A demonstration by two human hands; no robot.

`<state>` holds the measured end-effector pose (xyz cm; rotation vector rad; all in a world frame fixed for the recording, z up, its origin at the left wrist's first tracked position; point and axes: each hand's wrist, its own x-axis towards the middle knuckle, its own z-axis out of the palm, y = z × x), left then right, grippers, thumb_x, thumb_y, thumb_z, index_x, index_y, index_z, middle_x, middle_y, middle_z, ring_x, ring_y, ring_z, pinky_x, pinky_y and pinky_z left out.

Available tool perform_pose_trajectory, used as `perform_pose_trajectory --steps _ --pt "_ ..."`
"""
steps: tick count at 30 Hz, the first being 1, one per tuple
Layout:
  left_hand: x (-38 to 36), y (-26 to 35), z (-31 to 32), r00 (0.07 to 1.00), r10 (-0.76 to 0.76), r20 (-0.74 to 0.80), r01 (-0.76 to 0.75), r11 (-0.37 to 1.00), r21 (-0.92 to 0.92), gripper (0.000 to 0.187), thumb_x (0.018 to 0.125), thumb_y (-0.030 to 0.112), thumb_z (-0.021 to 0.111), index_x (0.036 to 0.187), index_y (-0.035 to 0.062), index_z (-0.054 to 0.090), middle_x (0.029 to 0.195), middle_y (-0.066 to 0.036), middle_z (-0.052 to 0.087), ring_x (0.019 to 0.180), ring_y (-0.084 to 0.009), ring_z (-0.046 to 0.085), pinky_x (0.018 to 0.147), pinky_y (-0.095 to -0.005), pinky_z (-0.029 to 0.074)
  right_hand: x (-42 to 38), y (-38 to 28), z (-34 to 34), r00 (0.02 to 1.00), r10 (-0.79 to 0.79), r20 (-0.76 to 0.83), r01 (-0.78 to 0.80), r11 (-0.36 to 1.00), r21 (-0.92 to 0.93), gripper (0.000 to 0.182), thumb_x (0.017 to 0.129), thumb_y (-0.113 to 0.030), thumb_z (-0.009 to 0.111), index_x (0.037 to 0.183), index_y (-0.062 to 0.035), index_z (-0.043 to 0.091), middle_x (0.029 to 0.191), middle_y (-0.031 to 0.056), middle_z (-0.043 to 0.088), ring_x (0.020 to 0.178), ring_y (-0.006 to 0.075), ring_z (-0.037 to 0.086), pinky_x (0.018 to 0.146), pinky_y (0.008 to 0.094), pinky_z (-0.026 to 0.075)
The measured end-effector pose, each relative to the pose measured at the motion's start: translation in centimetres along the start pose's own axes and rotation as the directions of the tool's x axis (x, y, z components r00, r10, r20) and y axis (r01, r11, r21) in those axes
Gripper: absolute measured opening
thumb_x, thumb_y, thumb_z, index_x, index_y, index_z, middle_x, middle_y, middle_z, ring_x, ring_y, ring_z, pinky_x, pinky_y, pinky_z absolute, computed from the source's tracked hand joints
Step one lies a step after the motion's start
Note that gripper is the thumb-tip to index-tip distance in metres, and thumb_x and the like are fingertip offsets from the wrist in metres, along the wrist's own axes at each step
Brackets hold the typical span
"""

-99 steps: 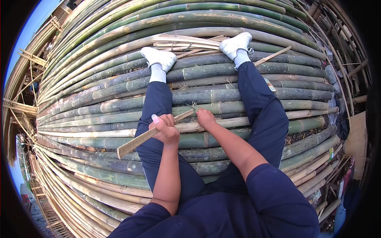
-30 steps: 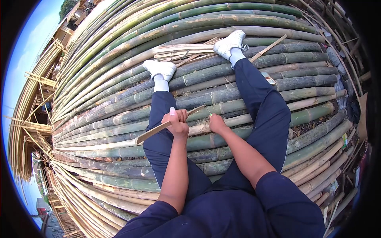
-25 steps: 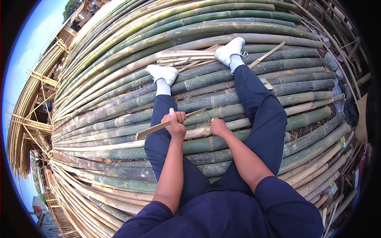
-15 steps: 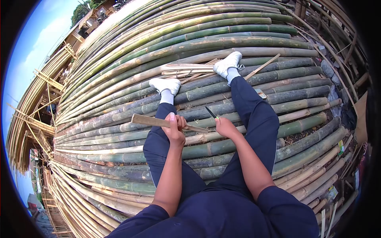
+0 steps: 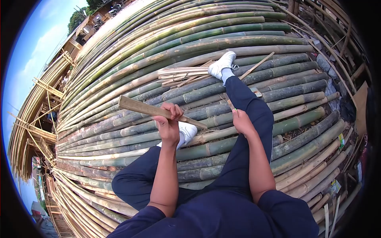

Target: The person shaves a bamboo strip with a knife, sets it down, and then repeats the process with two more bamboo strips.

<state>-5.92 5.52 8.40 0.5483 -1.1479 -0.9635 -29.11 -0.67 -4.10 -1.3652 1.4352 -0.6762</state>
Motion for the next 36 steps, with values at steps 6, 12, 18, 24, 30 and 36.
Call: perform_pose_trajectory --steps 6,12,18,24,30,36 --pt "-1.9 1.5 -2.4 0.987 0.156 -0.034 -0.136 0.935 0.329 0.053 0.090 0.057 0.050 0.081 0.0056 0.041 0.076 -0.003 0.034 0.069 -0.0158 0.033 0.068 -0.0303 0.030 -1.1 -2.5 0.8 0.997 0.059 0.059 -0.063 0.996 0.069 0.037 0.101 -0.030 0.038 0.085 0.0005 0.050 0.062 0.0065 0.050 0.047 0.0175 0.051 0.048 0.0368 0.042" --pt "-4.0 4.7 -4.8 0.963 0.237 -0.131 -0.199 0.947 0.254 0.043 0.095 0.045 0.050 0.080 0.0062 0.041 0.075 -0.003 0.036 0.070 -0.0161 0.034 0.069 -0.0320 0.032 -4.2 -5.8 0.4 0.997 -0.009 0.081 0.009 1.000 -0.008 0.036 0.101 -0.029 0.037 0.083 -0.0011 0.049 0.059 0.0038 0.045 0.043 0.0143 0.045 0.042 0.0335 0.039" --pt "-4.5 8.0 -6.0 0.939 0.288 -0.186 -0.265 0.954 0.139 0.039 0.097 0.042 0.048 0.080 0.0067 0.041 0.076 -0.003 0.036 0.070 -0.0154 0.033 0.069 -0.0317 0.033 -10.7 -11.5 -2.6 0.996 -0.084 0.005 0.084 0.996 0.039 0.030 0.102 -0.031 0.039 0.080 -0.0107 0.044 0.058 -0.0045 0.038 0.044 0.0041 0.033 0.039 0.0233 0.030" --pt "-5.3 8.6 -8.4 0.933 0.310 -0.183 -0.300 0.951 0.080 0.035 0.099 0.037 0.047 0.081 0.0067 0.041 0.076 -0.003 0.036 0.070 -0.0145 0.033 0.070 -0.0313 0.033 -17.9 -17.6 -5.0 0.970 -0.231 -0.077 0.237 0.967 0.091 0.032 0.103 -0.032 0.039 0.080 -0.0097 0.043 0.058 -0.0049 0.036 0.044 0.0030 0.032 0.039 0.0223 0.030" --pt "-6.8 8.1 -12.3 0.924 0.293 -0.246 -0.283 0.956 0.073 0.035 0.098 0.037 0.048 0.082 0.0067 0.042 0.077 -0.002 0.036 0.071 -0.0144 0.034 0.071 -0.0307 0.033 -21.2 -24.0 -6.7 0.934 -0.343 -0.102 0.326 0.933 -0.151 0.034 0.103 -0.033 0.039 0.079 -0.0091 0.043 0.059 -0.0051 0.034 0.044 0.0034 0.030 0.038 0.0215 0.028" --pt "-7.7 7.2 -12.5 0.948 0.242 -0.205 -0.235 0.970 0.059 0.036 0.096 0.040 0.051 0.090 0.0058 0.043 0.074 -0.001 0.036 0.070 -0.0137 0.033 0.069 -0.0303 0.033 -18.8 -29.4 -6.7 0.884 -0.468 0.012 0.413 0.767 -0.491 0.036 0.102 -0.032 0.042 0.076 -0.0068 0.044 0.062 -0.0040 0.035 0.056 0.0045 0.033 0.051 0.0250 0.030"
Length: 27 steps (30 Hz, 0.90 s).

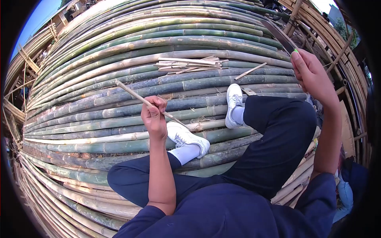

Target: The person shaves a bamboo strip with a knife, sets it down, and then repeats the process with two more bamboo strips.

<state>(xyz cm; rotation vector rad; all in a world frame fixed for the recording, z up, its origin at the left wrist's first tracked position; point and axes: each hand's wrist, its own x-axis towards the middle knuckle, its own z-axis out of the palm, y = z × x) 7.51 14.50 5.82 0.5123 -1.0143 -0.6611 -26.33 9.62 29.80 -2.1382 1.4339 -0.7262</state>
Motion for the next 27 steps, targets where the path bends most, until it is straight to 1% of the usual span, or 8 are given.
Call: perform_pose_trajectory --steps 5,6,8,10,14,21,26,27 --pt "-1.1 -2.8 1.6 0.999 -0.012 0.043 0.012 1.000 0.002 0.042 0.092 0.045 0.055 0.083 0.0074 0.039 0.074 -0.002 0.034 0.071 -0.0149 0.032 0.072 -0.0322 0.033 -0.3 1.9 4.3 0.987 -0.157 0.042 0.161 0.979 -0.122 0.034 0.100 -0.024 0.045 0.080 0.0026 0.044 0.062 0.0121 0.040 0.057 0.0252 0.040 0.057 0.0389 0.035" --pt "-1.4 -3.6 2.0 0.997 0.001 0.073 -0.001 1.000 0.002 0.045 0.091 0.048 0.055 0.081 0.0080 0.037 0.075 -0.002 0.034 0.072 -0.0156 0.032 0.074 -0.0333 0.033 -0.6 1.5 5.0 0.991 -0.093 0.100 0.105 0.988 -0.116 0.031 0.099 -0.022 0.046 0.081 0.0037 0.045 0.065 0.0190 0.044 0.060 0.0349 0.040 0.059 0.0422 0.036" --pt "-1.8 -4.2 3.5 0.997 -0.040 0.064 0.042 0.999 -0.025 0.049 0.090 0.052 0.055 0.079 0.0087 0.035 0.076 -0.003 0.033 0.073 -0.0166 0.031 0.076 -0.0346 0.032 -0.8 2.9 7.0 0.986 -0.048 0.163 0.058 0.997 -0.058 0.032 0.098 -0.022 0.046 0.081 0.0046 0.047 0.068 0.0220 0.048 0.064 0.0406 0.041 0.060 0.0445 0.036" --pt "-2.3 -5.5 4.1 0.989 -0.068 0.129 0.066 0.998 0.016 0.049 0.090 0.053 0.053 0.079 0.0083 0.035 0.078 -0.003 0.033 0.075 -0.0171 0.032 0.077 -0.0346 0.032 -0.8 5.9 10.0 0.991 -0.078 0.112 0.075 0.997 0.028 0.032 0.098 -0.022 0.045 0.082 0.0048 0.048 0.068 0.0226 0.049 0.063 0.0410 0.043 0.061 0.0450 0.037" --pt "-3.9 -8.3 4.1 0.968 -0.214 0.134 0.198 0.972 0.125 0.046 0.090 0.050 0.056 0.084 0.0086 0.036 0.083 -0.003 0.033 0.079 -0.0161 0.033 0.079 -0.0318 0.032 -0.6 9.5 15.3 0.955 0.215 0.204 -0.253 0.949 0.187 0.036 0.099 -0.026 0.043 0.084 0.0052 0.050 0.070 0.0247 0.053 0.068 0.0418 0.051 0.066 0.0451 0.041" --pt "-6.9 -11.3 5.5 0.917 -0.357 0.178 0.328 0.929 0.170 0.044 0.091 0.047 0.056 0.086 0.0092 0.036 0.086 -0.004 0.035 0.083 -0.0164 0.035 0.082 -0.0317 0.033 -1.1 18.1 24.4 0.929 0.246 0.275 -0.321 0.907 0.273 0.038 0.098 -0.028 0.043 0.086 0.0062 0.053 0.080 0.0288 0.058 0.079 0.0454 0.057 0.074 0.0474 0.043" --pt "-7.4 -12.8 7.4 0.887 -0.406 0.218 0.391 0.914 0.112 0.041 0.091 0.044 0.058 0.088 0.0094 0.036 0.088 -0.004 0.037 0.085 -0.0170 0.037 0.086 -0.0321 0.033 -1.2 19.7 21.5 0.921 0.344 0.185 -0.389 0.852 0.351 0.039 0.099 -0.030 0.042 0.091 0.0068 0.054 0.085 0.0305 0.060 0.085 0.0476 0.057 0.079 0.0481 0.043" --pt "-7.3 -13.0 7.5 0.883 -0.415 0.220 0.400 0.910 0.114 0.040 0.091 0.042 0.059 0.090 0.0092 0.036 0.087 -0.004 0.037 0.083 -0.0165 0.037 0.083 -0.0309 0.033 -1.1 19.8 19.2 0.936 0.319 0.151 -0.352 0.873 0.339 0.040 0.099 -0.032 0.041 0.092 0.0059 0.054 0.077 0.0263 0.058 0.078 0.0408 0.060 0.076 0.0462 0.045"
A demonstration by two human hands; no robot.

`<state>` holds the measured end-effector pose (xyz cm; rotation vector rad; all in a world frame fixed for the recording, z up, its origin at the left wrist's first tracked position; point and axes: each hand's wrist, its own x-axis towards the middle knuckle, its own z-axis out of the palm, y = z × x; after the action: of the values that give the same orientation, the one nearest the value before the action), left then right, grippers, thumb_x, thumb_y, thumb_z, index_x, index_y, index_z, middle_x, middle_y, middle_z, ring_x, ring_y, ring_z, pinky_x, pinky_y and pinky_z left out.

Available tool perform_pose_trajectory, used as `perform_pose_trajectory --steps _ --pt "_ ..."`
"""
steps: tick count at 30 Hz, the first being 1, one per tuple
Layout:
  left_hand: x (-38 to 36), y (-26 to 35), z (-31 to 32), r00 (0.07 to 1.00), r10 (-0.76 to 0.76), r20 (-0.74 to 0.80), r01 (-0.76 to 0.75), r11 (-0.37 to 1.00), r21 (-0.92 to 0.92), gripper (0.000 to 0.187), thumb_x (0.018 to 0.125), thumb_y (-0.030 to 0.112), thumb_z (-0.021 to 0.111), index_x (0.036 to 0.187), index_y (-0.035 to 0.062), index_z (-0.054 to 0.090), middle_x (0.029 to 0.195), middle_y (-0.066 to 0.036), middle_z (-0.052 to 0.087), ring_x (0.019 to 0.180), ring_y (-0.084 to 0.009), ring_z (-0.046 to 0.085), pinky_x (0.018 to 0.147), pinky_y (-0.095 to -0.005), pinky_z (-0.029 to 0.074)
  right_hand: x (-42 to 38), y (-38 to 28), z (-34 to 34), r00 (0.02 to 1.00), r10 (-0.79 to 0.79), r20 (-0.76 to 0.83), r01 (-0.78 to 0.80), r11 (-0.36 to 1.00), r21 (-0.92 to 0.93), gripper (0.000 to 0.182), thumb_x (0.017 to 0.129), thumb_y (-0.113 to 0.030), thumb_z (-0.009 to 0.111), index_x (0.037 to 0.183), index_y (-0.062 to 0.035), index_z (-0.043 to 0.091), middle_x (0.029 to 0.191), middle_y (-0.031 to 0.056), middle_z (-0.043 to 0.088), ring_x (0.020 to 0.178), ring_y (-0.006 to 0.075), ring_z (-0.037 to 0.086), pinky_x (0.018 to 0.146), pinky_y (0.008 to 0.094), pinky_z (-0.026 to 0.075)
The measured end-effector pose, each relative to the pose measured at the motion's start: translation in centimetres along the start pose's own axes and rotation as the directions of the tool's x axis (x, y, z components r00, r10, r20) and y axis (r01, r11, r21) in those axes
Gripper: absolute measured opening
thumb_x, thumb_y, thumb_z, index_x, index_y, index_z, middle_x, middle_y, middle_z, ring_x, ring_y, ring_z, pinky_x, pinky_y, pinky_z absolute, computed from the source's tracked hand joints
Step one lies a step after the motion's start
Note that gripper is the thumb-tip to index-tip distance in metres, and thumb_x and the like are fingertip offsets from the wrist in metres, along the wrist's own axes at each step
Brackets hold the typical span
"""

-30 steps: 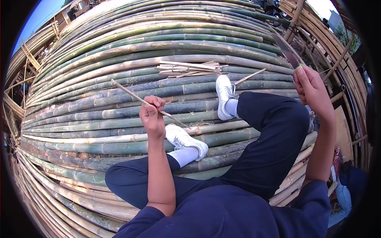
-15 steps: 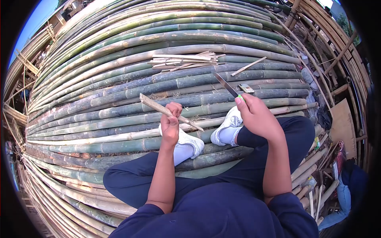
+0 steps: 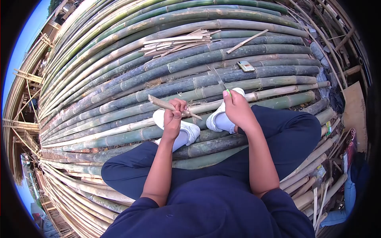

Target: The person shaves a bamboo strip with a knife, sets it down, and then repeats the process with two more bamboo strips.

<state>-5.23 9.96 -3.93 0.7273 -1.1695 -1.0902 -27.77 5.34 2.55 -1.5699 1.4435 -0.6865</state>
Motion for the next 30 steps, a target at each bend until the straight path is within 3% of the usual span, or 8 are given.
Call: perform_pose_trajectory --steps 2,8,13,15,17,19,21,30 --pt "0.4 0.4 -0.1 0.999 -0.036 -0.006 0.036 0.999 0.002 0.040 0.091 0.041 0.060 0.091 0.0089 0.036 0.086 -0.004 0.037 0.082 -0.0162 0.037 0.081 -0.0302 0.033 -1.4 -2.4 -4.5 0.999 0.008 -0.036 -0.004 0.994 0.107 0.038 0.101 -0.030 0.041 0.084 0.0032 0.047 0.064 0.0119 0.045 0.061 0.0181 0.045 0.062 0.0371 0.041" --pt "2.3 2.5 -0.2 0.998 0.054 -0.030 -0.051 0.993 0.106 0.031 0.093 0.031 0.059 0.091 0.0076 0.039 0.078 -0.002 0.036 0.072 -0.0133 0.034 0.067 -0.0283 0.031 -5.8 -8.2 -14.6 0.979 -0.060 -0.196 0.080 0.993 0.092 0.034 0.102 -0.032 0.044 0.079 -0.0064 0.045 0.061 -0.0055 0.036 0.054 0.0019 0.033 0.046 0.0224 0.029" --pt "3.0 5.1 -1.2 0.989 0.078 -0.126 -0.078 0.997 0.008 0.041 0.093 0.038 0.058 0.078 0.0084 0.035 0.069 0.000 0.031 0.065 -0.0129 0.030 0.063 -0.0301 0.028 -7.3 -11.1 -17.9 0.896 -0.021 -0.443 0.051 0.997 0.055 0.031 0.101 -0.035 0.046 0.081 -0.0115 0.041 0.058 -0.0081 0.030 0.043 -0.0001 0.025 0.038 0.0185 0.022" --pt "2.9 6.3 -2.4 0.962 0.274 -0.007 -0.274 0.962 -0.020 0.049 0.091 0.050 0.058 0.077 0.0088 0.033 0.069 0.000 0.031 0.065 -0.0143 0.028 0.063 -0.0313 0.027 -8.4 -11.4 -18.7 0.883 -0.026 -0.468 0.065 0.996 0.068 0.032 0.100 -0.035 0.048 0.080 -0.0108 0.042 0.059 -0.0075 0.032 0.044 -0.0001 0.027 0.039 0.0191 0.023" --pt "2.5 8.7 -2.9 0.949 0.313 -0.035 -0.310 0.948 0.066 0.063 0.087 0.068 0.045 0.071 0.0087 0.031 0.066 0.000 0.029 0.064 -0.0165 0.026 0.061 -0.0323 0.025 -9.3 -11.8 -18.3 0.869 -0.055 -0.492 0.090 0.995 0.049 0.032 0.099 -0.036 0.049 0.079 -0.0121 0.041 0.058 -0.0078 0.030 0.042 0.0000 0.025 0.037 0.0191 0.021" --pt "1.7 10.3 -4.1 0.943 0.330 0.043 -0.316 0.928 -0.195 0.074 0.082 0.081 0.027 0.065 0.0084 0.028 0.063 0.000 0.026 0.063 -0.0176 0.025 0.060 -0.0324 0.022 -10.5 -12.9 -17.3 0.849 -0.028 -0.528 0.052 0.998 0.030 0.032 0.099 -0.036 0.050 0.079 -0.0127 0.042 0.057 -0.0080 0.031 0.041 0.0000 0.026 0.037 0.0187 0.021" --pt "0.1 11.4 -5.2 0.950 0.313 0.014 -0.306 0.937 -0.169 0.074 0.085 0.078 0.021 0.061 0.0080 0.025 0.061 -0.001 0.025 0.063 -0.0184 0.023 0.059 -0.0330 0.020 -11.1 -13.3 -16.1 0.848 -0.032 -0.528 0.060 0.998 0.036 0.032 0.099 -0.037 0.051 0.079 -0.0130 0.041 0.057 -0.0083 0.031 0.041 0.0000 0.026 0.037 0.0186 0.021" --pt "-1.7 10.9 -8.1 0.921 0.380 -0.085 -0.389 0.899 -0.203 0.055 0.091 0.048 0.055 0.063 0.0116 0.024 0.061 0.001 0.029 0.061 -0.0141 0.026 0.057 -0.0305 0.026 -3.0 -8.9 -11.5 0.919 -0.066 -0.390 0.040 0.996 -0.075 0.031 0.094 -0.033 0.059 0.077 -0.0104 0.048 0.060 -0.0071 0.044 0.050 0.0024 0.040 0.046 0.0223 0.033"
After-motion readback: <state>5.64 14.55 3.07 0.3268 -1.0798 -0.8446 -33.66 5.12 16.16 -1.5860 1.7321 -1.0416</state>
